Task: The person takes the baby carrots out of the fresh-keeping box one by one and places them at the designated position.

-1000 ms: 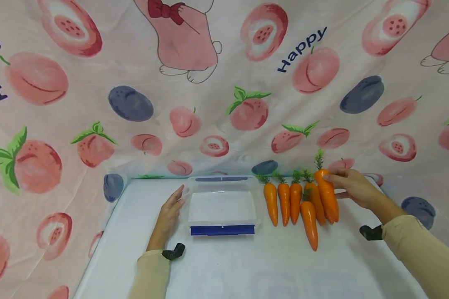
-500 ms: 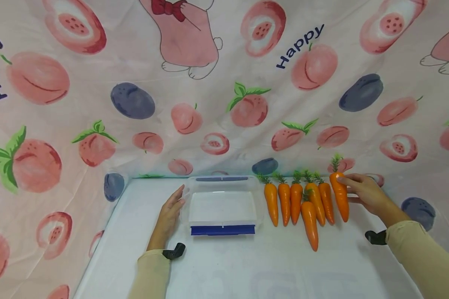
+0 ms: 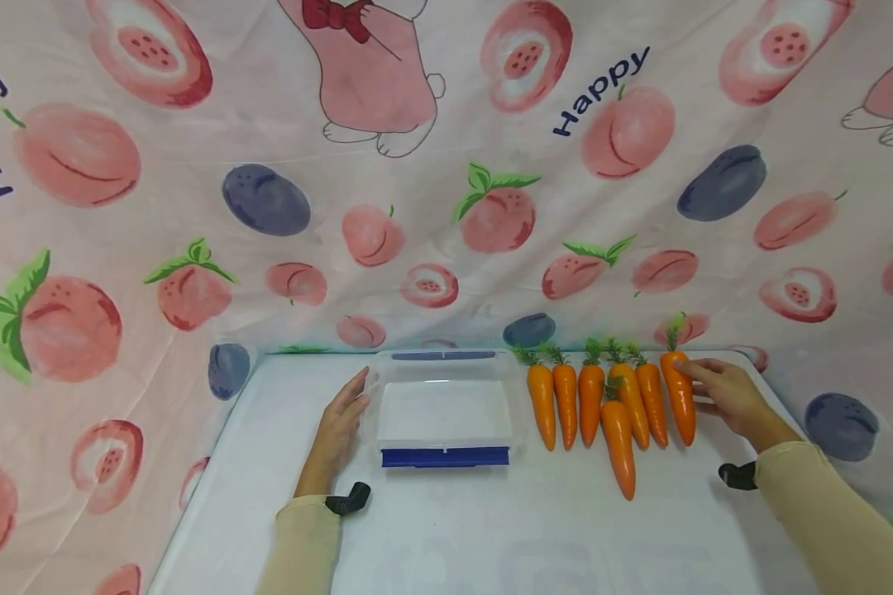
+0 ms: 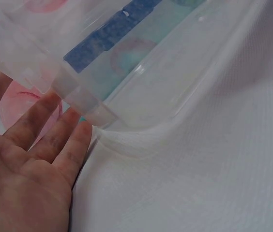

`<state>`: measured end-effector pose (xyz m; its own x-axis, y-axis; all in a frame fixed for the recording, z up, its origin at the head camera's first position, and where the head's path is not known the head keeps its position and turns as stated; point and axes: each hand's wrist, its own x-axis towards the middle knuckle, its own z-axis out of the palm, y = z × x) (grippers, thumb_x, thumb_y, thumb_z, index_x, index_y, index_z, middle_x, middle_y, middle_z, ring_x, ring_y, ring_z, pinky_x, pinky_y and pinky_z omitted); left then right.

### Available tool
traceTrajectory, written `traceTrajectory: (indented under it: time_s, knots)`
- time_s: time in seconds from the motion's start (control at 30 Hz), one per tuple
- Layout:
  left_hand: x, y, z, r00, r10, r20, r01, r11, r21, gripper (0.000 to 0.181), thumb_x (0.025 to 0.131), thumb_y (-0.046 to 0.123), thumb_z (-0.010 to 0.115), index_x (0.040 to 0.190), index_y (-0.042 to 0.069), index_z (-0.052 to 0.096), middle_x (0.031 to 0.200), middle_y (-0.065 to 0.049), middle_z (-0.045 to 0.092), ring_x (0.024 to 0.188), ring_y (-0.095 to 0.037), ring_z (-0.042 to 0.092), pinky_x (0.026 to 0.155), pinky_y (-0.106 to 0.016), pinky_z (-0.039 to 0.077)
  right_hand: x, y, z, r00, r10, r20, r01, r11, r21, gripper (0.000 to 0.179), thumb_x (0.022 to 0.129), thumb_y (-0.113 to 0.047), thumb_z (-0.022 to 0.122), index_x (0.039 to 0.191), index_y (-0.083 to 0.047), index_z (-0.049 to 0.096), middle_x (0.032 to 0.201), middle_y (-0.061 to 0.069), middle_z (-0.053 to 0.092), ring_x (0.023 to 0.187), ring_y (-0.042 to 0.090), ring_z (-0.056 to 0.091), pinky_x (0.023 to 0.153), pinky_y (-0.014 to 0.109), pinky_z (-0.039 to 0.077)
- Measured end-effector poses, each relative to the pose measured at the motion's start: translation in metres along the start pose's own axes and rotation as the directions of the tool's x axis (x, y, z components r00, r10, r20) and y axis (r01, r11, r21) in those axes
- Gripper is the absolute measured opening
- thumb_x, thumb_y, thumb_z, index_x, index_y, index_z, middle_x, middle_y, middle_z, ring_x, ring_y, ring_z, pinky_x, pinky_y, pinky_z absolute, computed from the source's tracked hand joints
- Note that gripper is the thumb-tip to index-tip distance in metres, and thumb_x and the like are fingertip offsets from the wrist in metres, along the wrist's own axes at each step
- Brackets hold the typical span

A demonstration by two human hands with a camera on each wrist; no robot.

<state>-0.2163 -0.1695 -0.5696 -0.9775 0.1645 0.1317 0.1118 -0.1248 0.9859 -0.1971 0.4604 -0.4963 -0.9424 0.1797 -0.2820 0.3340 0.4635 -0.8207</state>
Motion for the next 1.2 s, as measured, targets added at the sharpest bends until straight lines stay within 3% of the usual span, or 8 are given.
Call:
traceTrajectory:
  time_s: [0.17, 0.4, 1.03, 1.2]
  knots:
    - [0.003, 0.001, -0.001, 1.0, -0.01, 0.007, 0.01, 1.0, -0.004, 0.056, 0.106, 0.016, 0.051, 0.159, 0.01, 0.035, 0.169, -0.014, 0.024, 0.159, -0.032, 0.013, 0.124, -0.07, 0.003, 0.003, 0.008, 0.002, 0.999, 0.046, -0.02, -0.046, 0.999, 0.025, 0.102, 0.096, -0.069, 0.051, 0.155, 0.01, 0.025, 0.156, 0.034, 0.033, 0.137, 0.051, 0.041, 0.109, 0.061, 0.047]
    - [0.006, 0.002, -0.002, 1.0, -0.025, 0.008, 0.025, 1.0, -0.002, 0.055, 0.106, 0.016, 0.051, 0.159, 0.013, 0.036, 0.169, -0.013, 0.024, 0.159, -0.032, 0.013, 0.124, -0.071, 0.003, 0.006, 0.014, 0.005, 0.992, 0.117, -0.051, -0.115, 0.992, 0.047, 0.106, 0.096, -0.069, 0.051, 0.155, 0.012, 0.021, 0.158, 0.036, 0.027, 0.14, 0.053, 0.036, 0.115, 0.065, 0.037]
    - [0.013, 0.005, -0.005, 0.999, -0.048, 0.015, 0.049, 0.999, -0.02, 0.055, 0.106, 0.012, 0.049, 0.159, 0.01, 0.035, 0.169, -0.017, 0.024, 0.158, -0.033, 0.014, 0.124, -0.071, 0.003, 0.012, 0.02, 0.011, 0.967, 0.236, -0.095, -0.238, 0.971, -0.002, 0.11, 0.091, -0.073, 0.055, 0.154, 0.012, 0.026, 0.159, 0.035, 0.029, 0.14, 0.051, 0.037, 0.118, 0.062, 0.036]
    - [0.016, 0.005, -0.006, 0.999, -0.049, 0.016, 0.05, 0.998, -0.023, 0.055, 0.106, 0.012, 0.049, 0.159, 0.01, 0.035, 0.168, -0.017, 0.025, 0.158, -0.033, 0.015, 0.124, -0.071, 0.003, 0.012, 0.018, 0.014, 0.973, 0.209, -0.094, -0.213, 0.977, -0.029, 0.104, 0.093, -0.07, 0.055, 0.15, 0.014, 0.034, 0.154, 0.036, 0.036, 0.135, 0.049, 0.044, 0.116, 0.06, 0.04]
